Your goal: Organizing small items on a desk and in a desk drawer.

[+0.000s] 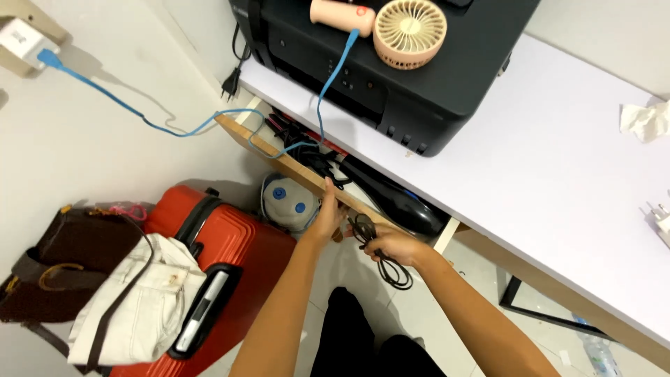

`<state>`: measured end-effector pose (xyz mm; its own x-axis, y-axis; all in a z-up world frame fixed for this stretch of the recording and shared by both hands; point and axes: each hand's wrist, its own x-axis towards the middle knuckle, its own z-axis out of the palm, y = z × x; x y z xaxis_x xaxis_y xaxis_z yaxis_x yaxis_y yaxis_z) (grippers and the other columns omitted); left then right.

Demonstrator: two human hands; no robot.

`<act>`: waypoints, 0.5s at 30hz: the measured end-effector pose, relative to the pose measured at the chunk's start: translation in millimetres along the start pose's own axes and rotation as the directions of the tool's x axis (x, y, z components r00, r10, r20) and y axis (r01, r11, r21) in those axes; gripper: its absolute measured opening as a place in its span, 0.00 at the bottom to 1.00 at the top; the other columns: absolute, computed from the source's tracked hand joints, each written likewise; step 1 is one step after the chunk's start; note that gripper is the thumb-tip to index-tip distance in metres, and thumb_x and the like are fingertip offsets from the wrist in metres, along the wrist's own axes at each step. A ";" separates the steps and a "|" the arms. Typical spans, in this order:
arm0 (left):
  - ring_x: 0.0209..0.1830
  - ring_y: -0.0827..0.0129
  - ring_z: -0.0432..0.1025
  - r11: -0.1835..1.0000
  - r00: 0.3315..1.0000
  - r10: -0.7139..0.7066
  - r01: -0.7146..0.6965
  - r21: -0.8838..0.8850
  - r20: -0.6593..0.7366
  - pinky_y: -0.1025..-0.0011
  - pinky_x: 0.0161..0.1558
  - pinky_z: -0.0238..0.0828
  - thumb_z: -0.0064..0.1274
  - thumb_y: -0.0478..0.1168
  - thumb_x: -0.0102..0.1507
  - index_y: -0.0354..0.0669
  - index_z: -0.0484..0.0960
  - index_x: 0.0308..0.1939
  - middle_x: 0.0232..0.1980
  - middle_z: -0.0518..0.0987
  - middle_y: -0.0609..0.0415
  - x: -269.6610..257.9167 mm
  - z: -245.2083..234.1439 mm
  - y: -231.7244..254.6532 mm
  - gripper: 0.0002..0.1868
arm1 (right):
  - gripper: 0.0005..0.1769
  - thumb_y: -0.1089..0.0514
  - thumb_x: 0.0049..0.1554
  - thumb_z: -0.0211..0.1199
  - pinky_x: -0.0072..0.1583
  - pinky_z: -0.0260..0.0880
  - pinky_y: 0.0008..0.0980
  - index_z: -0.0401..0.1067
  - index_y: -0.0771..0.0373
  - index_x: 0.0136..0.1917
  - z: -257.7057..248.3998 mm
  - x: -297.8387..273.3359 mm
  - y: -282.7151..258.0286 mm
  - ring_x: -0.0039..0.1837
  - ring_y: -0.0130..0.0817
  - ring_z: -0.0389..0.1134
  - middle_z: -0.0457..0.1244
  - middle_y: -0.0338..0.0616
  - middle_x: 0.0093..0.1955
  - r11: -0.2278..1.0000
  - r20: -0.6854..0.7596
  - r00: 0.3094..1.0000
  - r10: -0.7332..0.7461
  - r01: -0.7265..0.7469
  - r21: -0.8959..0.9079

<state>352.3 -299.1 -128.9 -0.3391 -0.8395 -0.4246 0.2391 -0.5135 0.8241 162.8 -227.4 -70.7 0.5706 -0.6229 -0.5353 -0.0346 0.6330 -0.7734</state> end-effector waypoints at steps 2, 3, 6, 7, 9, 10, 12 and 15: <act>0.78 0.63 0.52 0.999 1.000 -0.022 0.022 0.033 -0.003 0.59 0.78 0.46 0.21 0.81 0.60 0.55 0.42 0.74 0.74 0.55 0.53 10.8 2.8 0.1 0.50 | 0.32 0.70 0.51 0.58 0.39 0.62 0.25 0.69 0.63 0.70 -1.6 -3.4 -15.7 0.38 0.24 0.59 0.58 0.38 0.38 1.000 -0.055 0.998 0.022 -0.022 0.006; 0.81 0.59 0.48 0.997 0.999 -0.050 0.050 0.061 -0.012 0.59 0.79 0.42 0.19 0.82 0.58 0.44 0.33 0.80 0.80 0.50 0.48 15.9 4.7 -1.0 0.60 | 0.33 0.71 0.50 0.58 0.39 0.62 0.25 0.68 0.61 0.70 -2.7 -5.9 -22.6 0.37 0.25 0.59 0.58 0.37 0.38 0.999 -0.105 0.993 0.053 -0.051 0.016; 0.80 0.39 0.54 0.996 0.994 0.039 -0.046 0.071 0.103 0.55 0.78 0.45 0.17 0.83 0.69 0.15 0.50 0.77 0.76 0.54 0.17 53.1 -2.3 -26.5 0.66 | 0.30 0.72 0.50 0.58 0.39 0.63 0.25 0.69 0.66 0.68 -30.7 5.7 -14.4 0.37 0.26 0.59 0.58 0.39 0.38 0.994 -0.154 0.984 0.088 -0.096 -0.047; 0.80 0.39 0.54 0.996 0.993 0.040 -0.049 0.075 0.116 0.55 0.78 0.45 0.17 0.83 0.69 0.15 0.50 0.77 0.76 0.54 0.17 48.7 8.1 -12.5 0.66 | 0.30 0.72 0.50 0.58 0.39 0.63 0.25 0.69 0.66 0.68 -41.2 10.3 -8.6 0.37 0.26 0.59 0.58 0.39 0.38 0.995 -0.166 0.983 0.080 -0.089 -0.045; 0.84 0.58 0.40 0.996 0.998 -0.018 0.011 0.091 0.067 0.61 0.79 0.36 0.16 0.83 0.59 0.40 0.30 0.81 0.84 0.43 0.42 38.9 26.8 15.5 0.62 | 0.26 0.73 0.54 0.58 0.40 0.63 0.27 0.63 0.75 0.66 -61.6 21.3 3.1 0.38 0.27 0.59 0.58 0.41 0.40 0.992 -0.214 0.969 0.124 -0.125 0.007; 0.84 0.58 0.40 0.995 0.997 -0.020 0.013 0.096 0.078 0.61 0.79 0.36 0.16 0.83 0.59 0.40 0.30 0.81 0.84 0.43 0.42 41.1 28.8 16.4 0.62 | 0.26 0.73 0.54 0.58 0.40 0.63 0.27 0.63 0.75 0.66 -55.9 16.0 -7.2 0.38 0.27 0.59 0.58 0.41 0.40 0.993 -0.223 0.967 0.120 -0.120 0.012; 0.86 0.58 0.30 0.996 0.996 -0.004 -0.003 0.087 0.089 0.63 0.81 0.32 0.17 0.83 0.60 0.41 0.23 0.80 0.84 0.28 0.43 45.3 31.9 18.0 0.62 | 0.35 0.72 0.49 0.55 0.39 0.61 0.23 0.68 0.61 0.71 -44.2 6.5 -27.8 0.36 0.23 0.56 0.54 0.36 0.37 0.999 -0.206 0.979 0.008 -0.017 -0.042; 0.86 0.58 0.29 0.996 0.988 0.083 -0.084 0.005 0.129 0.62 0.80 0.32 0.22 0.83 0.59 0.44 0.21 0.79 0.85 0.29 0.44 59.9 30.9 17.2 0.62 | 0.36 0.72 0.49 0.53 0.38 0.61 0.23 0.66 0.56 0.71 -41.0 -0.6 -48.8 0.35 0.24 0.55 0.54 0.36 0.36 0.995 -0.278 0.958 0.064 -0.081 -0.051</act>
